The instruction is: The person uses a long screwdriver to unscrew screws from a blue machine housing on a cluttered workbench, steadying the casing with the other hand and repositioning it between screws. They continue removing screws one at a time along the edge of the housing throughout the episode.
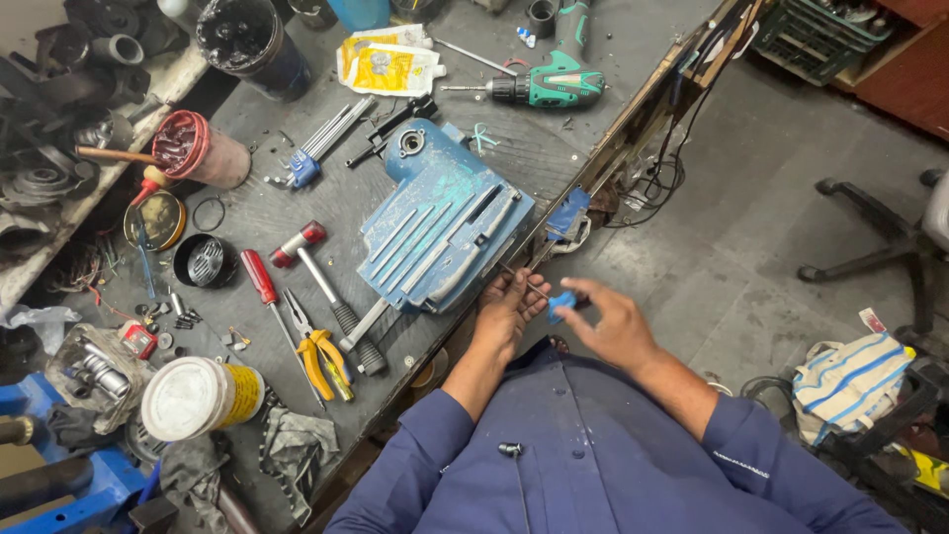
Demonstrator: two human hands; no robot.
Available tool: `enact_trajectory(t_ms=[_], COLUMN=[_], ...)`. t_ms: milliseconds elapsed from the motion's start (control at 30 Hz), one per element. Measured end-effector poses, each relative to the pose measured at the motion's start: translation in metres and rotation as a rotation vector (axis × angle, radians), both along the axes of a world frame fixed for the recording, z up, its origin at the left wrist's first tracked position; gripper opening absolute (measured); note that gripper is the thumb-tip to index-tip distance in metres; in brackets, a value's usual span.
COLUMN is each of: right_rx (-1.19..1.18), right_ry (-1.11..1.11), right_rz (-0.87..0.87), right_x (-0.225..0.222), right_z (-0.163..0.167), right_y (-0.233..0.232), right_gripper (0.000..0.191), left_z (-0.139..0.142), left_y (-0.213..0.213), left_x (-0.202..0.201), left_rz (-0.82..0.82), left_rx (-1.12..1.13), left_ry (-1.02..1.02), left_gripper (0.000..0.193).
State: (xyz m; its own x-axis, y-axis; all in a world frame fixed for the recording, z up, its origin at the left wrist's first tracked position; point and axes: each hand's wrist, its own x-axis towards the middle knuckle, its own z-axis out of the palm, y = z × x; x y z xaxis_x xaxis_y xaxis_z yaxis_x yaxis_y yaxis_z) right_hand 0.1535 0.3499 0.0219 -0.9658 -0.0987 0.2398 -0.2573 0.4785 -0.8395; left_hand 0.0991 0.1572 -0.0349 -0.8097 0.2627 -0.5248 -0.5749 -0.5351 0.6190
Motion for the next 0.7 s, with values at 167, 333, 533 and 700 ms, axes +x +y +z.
enact_trajectory(t_ms=[167, 333, 533, 700], right_rx=[-0.775, 0.409, -0.559, 0.214], right_ry=[-0.603, 0.370, -0.559, 0.306], right_rz=[-0.112, 0.006, -0.094, -0.038], right_x=[-0.010, 0.004, -0.007, 0.001], right_z=[-0.008, 0.011, 0.010, 0.016], right_y=[-0.013, 0.008, -0.010, -0.001], right_gripper=[0.063, 0.080, 0.067, 0.093], left_z=[-0.002, -0.004, -0.006, -0.006], left_y=[0.002, 0.004, 0.004, 0.002], left_x=[0.000, 0.000, -0.001, 0.002], left_rz=[0.028, 0.050, 0.076, 0.089], left_rx=[-0.013, -0.023, -0.002, -0.009], left_ry=[0.038, 0.007, 0.024, 0.011], left_gripper=[0.026, 0.025, 0.026, 0.027])
